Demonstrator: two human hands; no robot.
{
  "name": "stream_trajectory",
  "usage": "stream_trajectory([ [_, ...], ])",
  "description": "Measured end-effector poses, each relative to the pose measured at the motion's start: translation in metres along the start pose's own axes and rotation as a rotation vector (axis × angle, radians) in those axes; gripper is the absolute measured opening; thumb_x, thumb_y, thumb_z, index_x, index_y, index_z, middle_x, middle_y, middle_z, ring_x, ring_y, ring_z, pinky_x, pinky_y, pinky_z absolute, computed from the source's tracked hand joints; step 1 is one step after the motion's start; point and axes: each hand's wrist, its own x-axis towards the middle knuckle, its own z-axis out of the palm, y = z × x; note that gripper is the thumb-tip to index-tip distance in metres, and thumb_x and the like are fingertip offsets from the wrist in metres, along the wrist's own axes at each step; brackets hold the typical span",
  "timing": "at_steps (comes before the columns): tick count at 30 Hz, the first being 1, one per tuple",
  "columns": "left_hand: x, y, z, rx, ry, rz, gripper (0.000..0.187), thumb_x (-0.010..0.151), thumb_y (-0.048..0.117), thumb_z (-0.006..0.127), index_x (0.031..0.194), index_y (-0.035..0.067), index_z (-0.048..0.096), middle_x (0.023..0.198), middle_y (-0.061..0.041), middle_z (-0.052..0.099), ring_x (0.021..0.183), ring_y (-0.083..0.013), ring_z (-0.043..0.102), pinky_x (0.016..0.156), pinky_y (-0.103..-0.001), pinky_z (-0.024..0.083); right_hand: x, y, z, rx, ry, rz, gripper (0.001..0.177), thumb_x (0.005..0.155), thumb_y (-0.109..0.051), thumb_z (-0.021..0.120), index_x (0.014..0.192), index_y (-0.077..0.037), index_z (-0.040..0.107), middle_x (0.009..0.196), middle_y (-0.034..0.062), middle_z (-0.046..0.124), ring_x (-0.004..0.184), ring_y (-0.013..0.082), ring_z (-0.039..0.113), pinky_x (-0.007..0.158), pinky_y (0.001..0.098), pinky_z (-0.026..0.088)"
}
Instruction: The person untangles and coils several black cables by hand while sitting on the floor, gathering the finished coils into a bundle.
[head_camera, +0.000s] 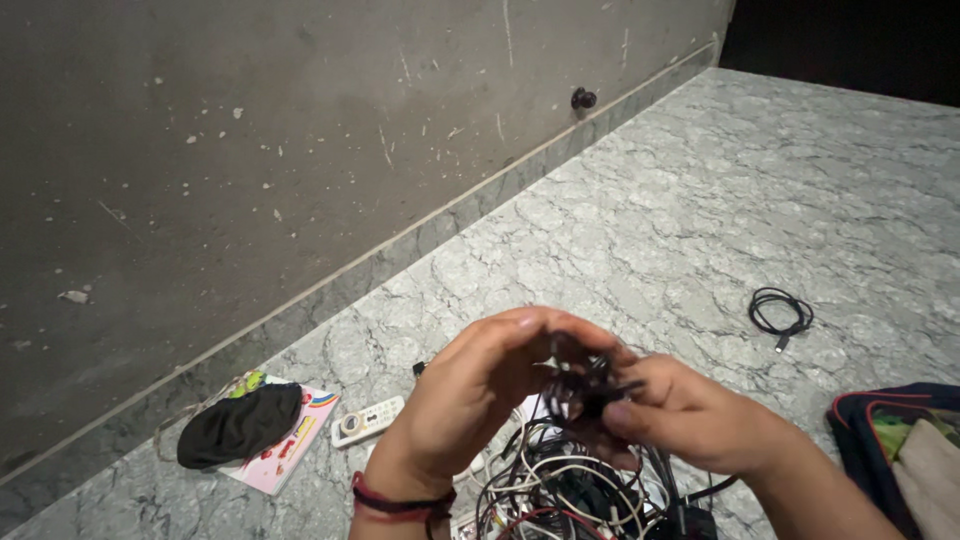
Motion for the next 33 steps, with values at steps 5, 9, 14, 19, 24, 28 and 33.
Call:
stream_trajectory([
  [5, 0.006, -0.004, 0.012, 0.218, 0.013, 0.014, 0.031, 0.096, 0.006, 0.057, 0.123, -0.005, 0.067, 0.117, -0.012, 0.072, 0.107, -0.0161, 0.069, 0.099, -0.032, 0.054, -0.006, -0.012, 0.008, 0.291, 0.098, 0.050, 0.045, 0.100, -0.039, 0.063, 0.107, 0.006, 0.064, 0.081, 0.0081, 0.063, 0.069, 0.0167, 0.059, 0.064, 0.0314, 0.048],
  [9, 0.011, -0.002, 0.016, 0.604, 0.088, 0.161, 0.027, 0.092, 0.000, 0.066, 0.117, 0.001, 0.074, 0.115, -0.005, 0.076, 0.101, -0.0108, 0.070, 0.083, -0.028, 0.054, -0.006, -0.019, 0.009, 0.451, 0.079, -0.021, 0.043, 0.103, -0.037, 0.066, 0.106, 0.006, 0.060, 0.077, 0.0069, 0.058, 0.067, 0.0170, 0.055, 0.061, 0.0313, 0.045],
  [14, 0.014, 0.002, 0.026, 1.072, 0.167, 0.360, 0.021, 0.083, 0.003, 0.070, 0.103, 0.006, 0.074, 0.097, -0.005, 0.072, 0.089, -0.0202, 0.069, 0.076, -0.032, 0.054, -0.007, -0.021, 0.005, 0.345, 0.074, 0.048, 0.045, 0.101, -0.039, 0.063, 0.104, 0.006, 0.061, 0.077, 0.0080, 0.060, 0.066, 0.0171, 0.055, 0.058, 0.0304, 0.043],
  [19, 0.014, 0.005, 0.033, 1.352, 0.259, 0.493, 0.010, 0.080, 0.004, 0.072, 0.086, 0.002, 0.064, 0.087, -0.011, 0.064, 0.088, -0.0323, 0.062, 0.077, -0.041, 0.051, -0.002, -0.010, 0.000, 0.479, 0.198, -0.043, 0.041, 0.104, -0.035, 0.061, 0.105, 0.006, 0.060, 0.081, 0.0070, 0.057, 0.067, 0.0156, 0.051, 0.061, 0.0300, 0.042],
  [24, 0.020, -0.001, 0.041, 1.426, 0.379, 0.507, 0.015, 0.081, 0.006, 0.072, 0.078, 0.001, 0.058, 0.082, -0.013, 0.060, 0.083, -0.0353, 0.060, 0.074, -0.045, 0.048, 0.007, 0.006, 0.006, 0.459, 0.423, -0.150, 0.031, 0.103, -0.029, 0.062, 0.109, 0.001, 0.058, 0.086, 0.0068, 0.058, 0.071, 0.0167, 0.053, 0.063, 0.0317, 0.044],
  [28, 0.023, -0.005, 0.046, 1.452, 0.417, 0.565, 0.013, 0.082, 0.006, 0.071, 0.079, 0.002, 0.059, 0.084, -0.013, 0.061, 0.086, -0.0352, 0.061, 0.076, -0.046, 0.049, 0.013, 0.001, 0.010, 0.456, 0.511, -0.187, 0.031, 0.102, -0.027, 0.060, 0.119, -0.001, 0.058, 0.091, 0.0065, 0.060, 0.073, 0.0144, 0.055, 0.063, 0.0283, 0.045],
  [33, 0.024, -0.007, 0.055, 1.436, 0.433, 0.515, 0.010, 0.083, 0.007, 0.071, 0.082, 0.003, 0.062, 0.083, -0.013, 0.061, 0.085, -0.0349, 0.061, 0.075, -0.045, 0.049, 0.012, 0.002, 0.010, 0.524, 0.635, -0.200, 0.035, 0.096, -0.023, 0.062, 0.127, -0.008, 0.057, 0.097, 0.0048, 0.065, 0.074, 0.0113, 0.058, 0.058, 0.0255, 0.046],
])
